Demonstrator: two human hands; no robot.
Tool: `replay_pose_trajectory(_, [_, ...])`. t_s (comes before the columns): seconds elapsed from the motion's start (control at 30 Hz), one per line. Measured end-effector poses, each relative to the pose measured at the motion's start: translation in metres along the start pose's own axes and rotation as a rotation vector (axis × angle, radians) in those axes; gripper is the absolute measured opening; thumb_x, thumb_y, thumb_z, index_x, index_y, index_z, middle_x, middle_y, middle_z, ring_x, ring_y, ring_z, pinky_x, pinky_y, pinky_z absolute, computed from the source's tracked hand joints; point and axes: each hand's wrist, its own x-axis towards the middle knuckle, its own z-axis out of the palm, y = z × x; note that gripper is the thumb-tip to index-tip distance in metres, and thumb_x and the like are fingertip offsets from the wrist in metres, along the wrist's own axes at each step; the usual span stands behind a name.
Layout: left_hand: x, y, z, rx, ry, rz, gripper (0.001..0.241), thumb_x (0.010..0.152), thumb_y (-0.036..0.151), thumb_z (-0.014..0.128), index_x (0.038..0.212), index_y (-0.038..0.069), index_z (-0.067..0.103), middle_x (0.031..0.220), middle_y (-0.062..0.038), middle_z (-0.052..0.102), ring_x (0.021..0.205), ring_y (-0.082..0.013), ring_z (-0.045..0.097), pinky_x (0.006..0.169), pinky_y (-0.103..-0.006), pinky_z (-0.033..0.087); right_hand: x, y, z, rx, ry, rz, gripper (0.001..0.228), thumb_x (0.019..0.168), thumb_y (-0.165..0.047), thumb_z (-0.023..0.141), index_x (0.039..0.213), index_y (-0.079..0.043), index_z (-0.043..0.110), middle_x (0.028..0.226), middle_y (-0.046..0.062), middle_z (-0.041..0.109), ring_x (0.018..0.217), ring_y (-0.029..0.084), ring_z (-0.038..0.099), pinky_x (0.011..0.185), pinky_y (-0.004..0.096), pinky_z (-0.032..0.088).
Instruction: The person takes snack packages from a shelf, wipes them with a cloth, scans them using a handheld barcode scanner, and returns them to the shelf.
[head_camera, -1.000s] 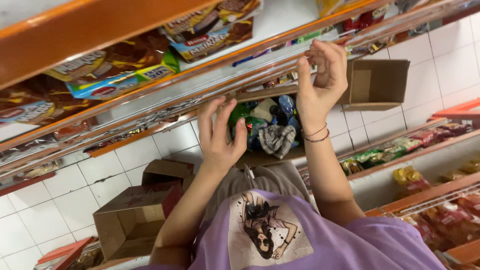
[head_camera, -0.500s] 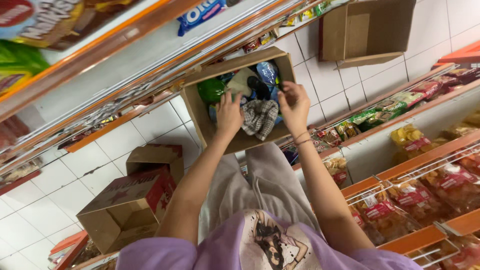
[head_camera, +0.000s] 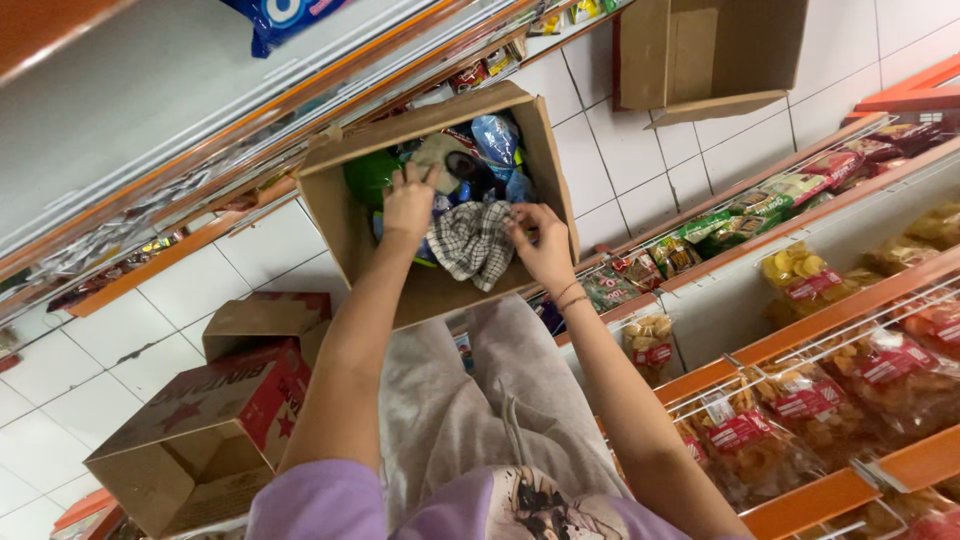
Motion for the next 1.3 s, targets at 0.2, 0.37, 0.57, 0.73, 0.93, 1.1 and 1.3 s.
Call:
replay_pose_trajectory(0.2, [-0.045,-0.024,-0.086,-0.326,0.189,-0.07,0.068,0.082,-0.008,0.059,0.144,0.021,0.058,0.138,-0.022,0.053,0.122,-0.0441,0.056,0.099,-0.0512,0.052,0.003,-0.013,-0.006,-0.019,-0.036,-0.004,0.027,0.09,-0.005,0.074,0.116,-0.005,0.07,0.096,0.007,0.066,0.08,0.017,0.067,0.069,0.03,0.055])
replay_pose_trajectory(0.37, [-0.1,-0.01,-0.184,-0.467,0.177,0.147,0.071,0.076,-0.015,0.059,0.136,0.023,0.065,0.137,-0.018,0.057,0.122,-0.0409,0.058,0.105,-0.0471,0.05,0.012,-0.072,-0.012,-0.01,-0.152,-0.308,0.085,0.076,-0.015,0.086,0.149,-0.004,0.045,0.139,0.019,0.052,0.119,0.031,0.059,0.102,0.04,0.051])
replay_pose_trajectory(0.57, [-0.154,0.033,-0.28,-0.589,0.051,0.456,0.07,0.076,-0.009,0.063,0.138,0.024,0.062,0.138,-0.01,0.059,0.128,-0.0361,0.058,0.108,-0.0446,0.049,0.014,-0.135,-0.019,0.099,-0.542,-0.636,0.099,0.059,-0.013,0.085,0.15,-0.003,0.048,0.153,0.02,0.049,0.141,0.037,0.051,0.116,0.045,0.043])
replay_pose_trajectory(0.73, [-0.164,0.045,-0.313,-0.753,0.204,0.473,0.066,0.082,-0.003,0.066,0.144,0.018,0.055,0.145,-0.011,0.055,0.133,-0.0347,0.057,0.114,-0.0452,0.049,0.0,-0.123,-0.024,0.398,-0.541,-0.388,0.062,0.072,-0.015,0.089,0.128,-0.001,0.065,0.12,0.011,0.073,0.108,0.018,0.07,0.098,0.034,0.056])
replay_pose_trajectory(0.93, [-0.168,0.076,-0.288,-0.558,0.535,0.129,0.077,0.085,0.011,0.078,0.154,0.014,0.045,0.147,-0.014,0.05,0.13,-0.0401,0.055,0.111,-0.0529,0.043,-0.024,-0.098,0.002,0.694,-0.241,-0.018,0.044,0.084,-0.001,0.078,0.127,0.002,0.066,0.114,0.005,0.073,0.102,0.011,0.068,0.093,0.028,0.057])
replay_pose_trajectory(1.1, [-0.176,0.093,-0.25,-0.779,0.442,-0.012,0.117,0.063,0.019,0.085,0.161,0.008,0.022,0.148,-0.028,0.037,0.127,-0.0508,0.053,0.104,-0.0538,0.048,-0.038,-0.121,0.007,0.984,-0.121,0.265,0.031,0.091,0.003,0.074,0.121,0.003,0.067,0.112,0.008,0.073,0.101,0.017,0.07,0.089,0.032,0.059])
replay_pose_trajectory(1.3, [-0.173,0.097,-0.211,-0.95,0.335,-0.209,0.117,0.062,0.019,0.087,0.157,0.009,0.018,0.13,-0.03,0.052,0.105,-0.0477,0.066,0.085,-0.0489,0.058,-0.038,-0.151,-0.005,1.159,-0.096,0.574,0.029,0.1,-0.02,0.06,0.124,-0.003,0.061,0.115,0.009,0.072,0.104,0.019,0.071,0.088,0.034,0.059])
